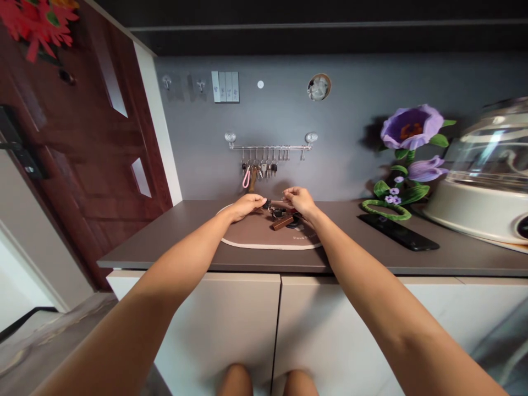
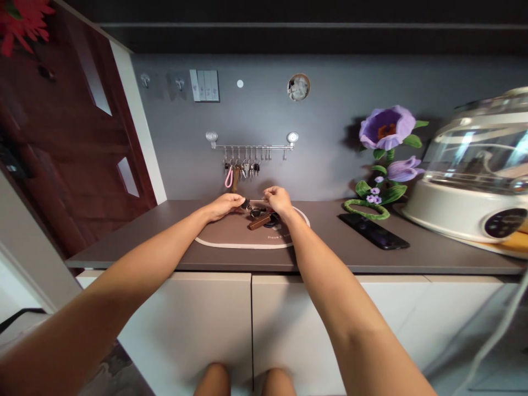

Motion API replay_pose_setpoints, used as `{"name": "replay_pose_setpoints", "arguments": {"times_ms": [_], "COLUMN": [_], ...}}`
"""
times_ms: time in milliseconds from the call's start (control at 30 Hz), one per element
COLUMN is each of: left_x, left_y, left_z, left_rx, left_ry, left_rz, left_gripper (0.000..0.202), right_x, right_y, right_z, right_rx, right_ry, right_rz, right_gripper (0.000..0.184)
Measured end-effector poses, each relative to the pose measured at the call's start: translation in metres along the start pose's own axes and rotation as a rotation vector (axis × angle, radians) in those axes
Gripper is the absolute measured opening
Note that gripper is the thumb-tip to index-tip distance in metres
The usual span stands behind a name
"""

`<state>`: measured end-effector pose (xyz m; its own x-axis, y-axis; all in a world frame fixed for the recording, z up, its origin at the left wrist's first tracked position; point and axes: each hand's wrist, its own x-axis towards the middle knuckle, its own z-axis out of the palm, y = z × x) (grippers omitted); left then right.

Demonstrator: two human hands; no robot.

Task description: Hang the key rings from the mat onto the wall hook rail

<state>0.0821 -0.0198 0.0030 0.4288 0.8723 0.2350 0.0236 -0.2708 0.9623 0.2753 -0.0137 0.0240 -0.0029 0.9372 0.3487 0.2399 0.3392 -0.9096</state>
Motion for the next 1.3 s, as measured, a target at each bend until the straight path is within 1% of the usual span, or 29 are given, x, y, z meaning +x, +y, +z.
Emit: {"name": "replay_pose_setpoints", "arguments": {"times_ms": [167, 300, 533, 633, 767, 900, 1133, 1200, 1300], "left_x": [-0.004, -0.006, -0.005, -0.005, -0.005, -0.004, -0.004, -0.004, -0.003], "left_y": [0.011, 0.018, 0.025, 0.028, 0.031, 0.032, 0.033, 0.033, 0.033], "left_z": [0.004, 0.004, 0.001, 0.000, 0.000, -0.001, 0.002, 0.003, 0.004], "left_rx": [-0.209, -0.318, -0.430, -0.466, -0.493, -0.522, -0.602, -0.614, -0.614], "left_ry": [0.046, 0.066, 0.130, 0.144, 0.142, 0.139, 0.208, 0.226, 0.235], "left_rz": [-0.022, -0.022, 0.022, 0.048, 0.055, 0.057, 0.045, 0.041, 0.035], "left_gripper": [0.017, 0.015, 0.012, 0.009, 0.012, 0.016, 0.013, 0.014, 0.014], "right_x": [-0.001, -0.003, -0.009, -0.015, -0.019, -0.019, -0.025, -0.024, -0.023], "right_y": [0.001, -0.003, -0.010, -0.013, -0.015, -0.017, -0.021, -0.020, -0.017], "right_z": [0.001, 0.002, 0.004, 0.007, 0.009, 0.011, 0.016, 0.017, 0.019], "right_rx": [-0.015, 0.007, -0.013, -0.025, -0.042, -0.088, -0.070, -0.093, -0.163], "right_ry": [0.002, 0.000, -0.014, -0.028, -0.056, -0.068, -0.139, -0.165, -0.166], "right_rz": [-0.014, 0.007, 0.000, -0.031, -0.123, -0.264, -0.463, -0.505, -0.563], "right_gripper": [0.007, 0.006, 0.007, 0.009, 0.011, 0.012, 0.019, 0.021, 0.023]}}
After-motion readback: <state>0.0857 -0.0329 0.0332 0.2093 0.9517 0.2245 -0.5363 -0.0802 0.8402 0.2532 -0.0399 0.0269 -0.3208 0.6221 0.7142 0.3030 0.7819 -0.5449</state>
